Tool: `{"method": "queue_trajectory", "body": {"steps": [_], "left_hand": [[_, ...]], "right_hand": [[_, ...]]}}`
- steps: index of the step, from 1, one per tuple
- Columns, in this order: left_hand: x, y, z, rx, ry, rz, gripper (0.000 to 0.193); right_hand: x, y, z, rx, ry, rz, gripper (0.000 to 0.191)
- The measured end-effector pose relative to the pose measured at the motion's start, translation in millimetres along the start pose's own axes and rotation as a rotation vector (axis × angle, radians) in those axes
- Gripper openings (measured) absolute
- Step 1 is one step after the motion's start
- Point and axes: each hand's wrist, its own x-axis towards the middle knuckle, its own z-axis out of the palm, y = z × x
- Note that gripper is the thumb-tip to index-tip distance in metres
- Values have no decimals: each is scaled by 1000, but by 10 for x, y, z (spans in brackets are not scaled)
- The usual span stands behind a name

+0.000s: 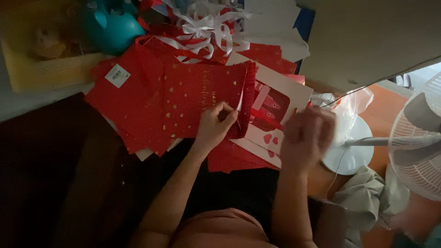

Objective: The person ties white and red ribbons on Valentine's Day gift bags. They thread the ribbons through the bag handles, pull them tight, and tie knots to secure the bows. The person handles multiple red gift bags and ribbons throughout the clip.

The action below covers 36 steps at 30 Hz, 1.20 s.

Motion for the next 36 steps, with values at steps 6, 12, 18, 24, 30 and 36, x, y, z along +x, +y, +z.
{"method": "queue_trajectory", "body": {"steps": [6, 12, 18, 24, 30, 36], "left_hand": [[-45, -27, -8, -87, 18, -23, 22], [-164, 165, -15, 42, -38, -8, 18], [-181, 256, -58, 84, -76, 22, 13], [-198, 280, -45, 59, -96, 5, 10], [-208, 281, -28, 104, -86, -55, 11], [-204, 283, -26, 100, -103, -64, 14]], "right_hand": [[59, -663, 39, -189, 51, -614, 8], [164, -289, 379, -1118, -466, -234, 16], [30, -5, 347, -1090, -558, 109, 14], [44, -26, 185, -1148, -580, 303, 14], [83, -7, 226, -1170, -636, 310, 15], [46, -17, 212, -1181, -651, 259, 17]]}}
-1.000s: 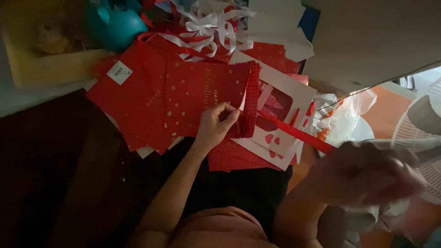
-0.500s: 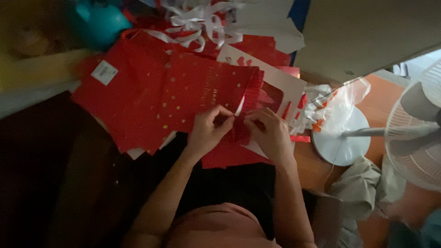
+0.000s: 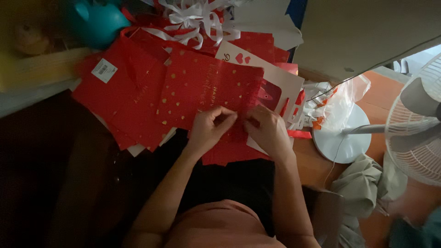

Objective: The person ties white and red ribbons on Valentine's Day gift bags. They thread the ribbons through the bag handles, pull them tight, and tie knots to secure the bows. The person handles multiple red gift bags and ribbons throughout the clip.

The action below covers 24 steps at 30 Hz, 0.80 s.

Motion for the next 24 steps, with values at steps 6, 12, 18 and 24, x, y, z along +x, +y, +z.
{"method": "queue_trajectory", "body": {"steps": [6, 12, 18, 24], "left_hand": [[37, -54, 32, 166, 18, 114, 17], [74, -217, 45, -3, 123, 54, 24], [76, -224, -44, -324, 115, -120, 41], [53, -178, 48, 204, 47, 216, 41]], "right_hand": [[3, 59, 65, 16, 24, 16, 23], [3, 99, 99, -11, 93, -50, 24], [11, 92, 108, 34, 57, 81, 21], [8, 146, 122, -20, 59, -2, 17]]}}
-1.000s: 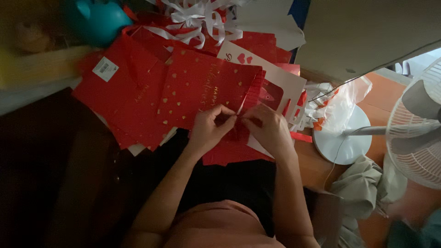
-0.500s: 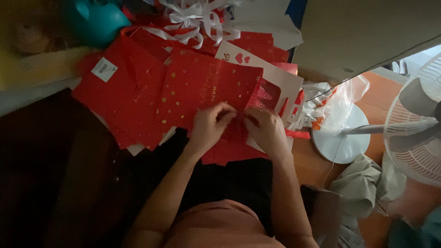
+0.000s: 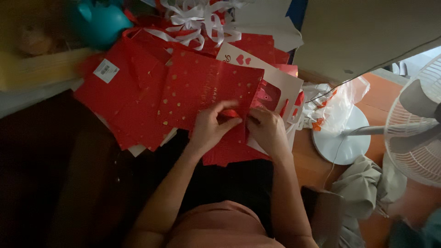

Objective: The person ties white and red ribbons on Valentine's Day gift bags. They thread the ribbons through the bag handles, pull them tight, and tie knots to secure the bows. The person handles multiple red gift bags and ribbons throughout the clip.

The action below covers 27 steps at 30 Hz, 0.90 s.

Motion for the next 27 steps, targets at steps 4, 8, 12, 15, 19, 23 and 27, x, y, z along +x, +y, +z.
{"method": "queue_trajectory", "body": {"steps": [4, 8, 12, 15, 19, 23, 27], "left_hand": [[-10, -59, 69, 10, -79, -274, 29], [11, -70, 62, -465, 163, -239, 27], [12, 11, -4, -293, 34, -338, 27], [17, 59, 16, -70, 42, -65, 26], [5, 37, 65, -3, 103, 95, 18], [45, -35, 11, -443, 174, -329, 22], [48, -30, -44, -496, 184, -360, 25]], "right_hand": [[0, 12, 1, 31, -21, 40, 17], [-23, -18, -15, 132, 0, -9, 24], [3, -30, -5, 81, -23, 11, 17], [2, -16, -8, 96, -19, 17, 19], [-16, 18, -28, 140, -27, -15, 21], [-17, 46, -26, 121, -33, -20, 22], [-19, 52, -8, 92, -42, 37, 16]]}}
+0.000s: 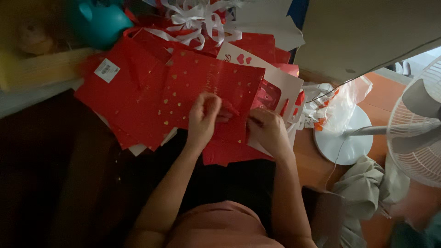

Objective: The person ties white and red ribbons on Valentine's Day gift bags. They thread the ribbons through the bag handles, pull them tight, and tie knots to secure the bows. The person handles multiple red gift bags and ribbons throughout the clip.

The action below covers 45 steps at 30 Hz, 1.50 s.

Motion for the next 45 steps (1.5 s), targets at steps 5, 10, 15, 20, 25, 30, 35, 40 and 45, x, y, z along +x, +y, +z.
{"method": "queue_trajectory", "body": {"steps": [5, 10, 15, 20, 25, 30, 35, 40, 45], "left_hand": [[-35, -34, 46, 163, -167, 150, 34], [8, -106, -11, -11, -69, -29, 29], [122, -11, -299, -649, -1, -214, 25], [20, 138, -298, -551, -103, -206, 37], [-37, 276, -115, 33, -196, -106, 33], [-60, 290, 129, 707, -163, 249, 30], [-59, 205, 155, 758, -155, 312, 28], [27, 126, 99, 389, -59, 20, 31], [70, 164, -25, -117, 12, 20, 32]], "right_hand": [[3, -6, -28, 47, -15, -8, 20], [-3, -61, -77, 66, -39, 137, 18], [16, -85, -116, 137, -111, 321, 15], [-24, 90, -107, 219, -151, 360, 16], [-7, 247, -36, 193, -33, -60, 16], [-23, 102, -80, 216, -123, 370, 21], [3, -30, -113, 215, -122, 345, 19], [-12, 16, -104, 189, -88, 186, 19], [-2, 41, -80, 245, -99, 269, 20]]}}
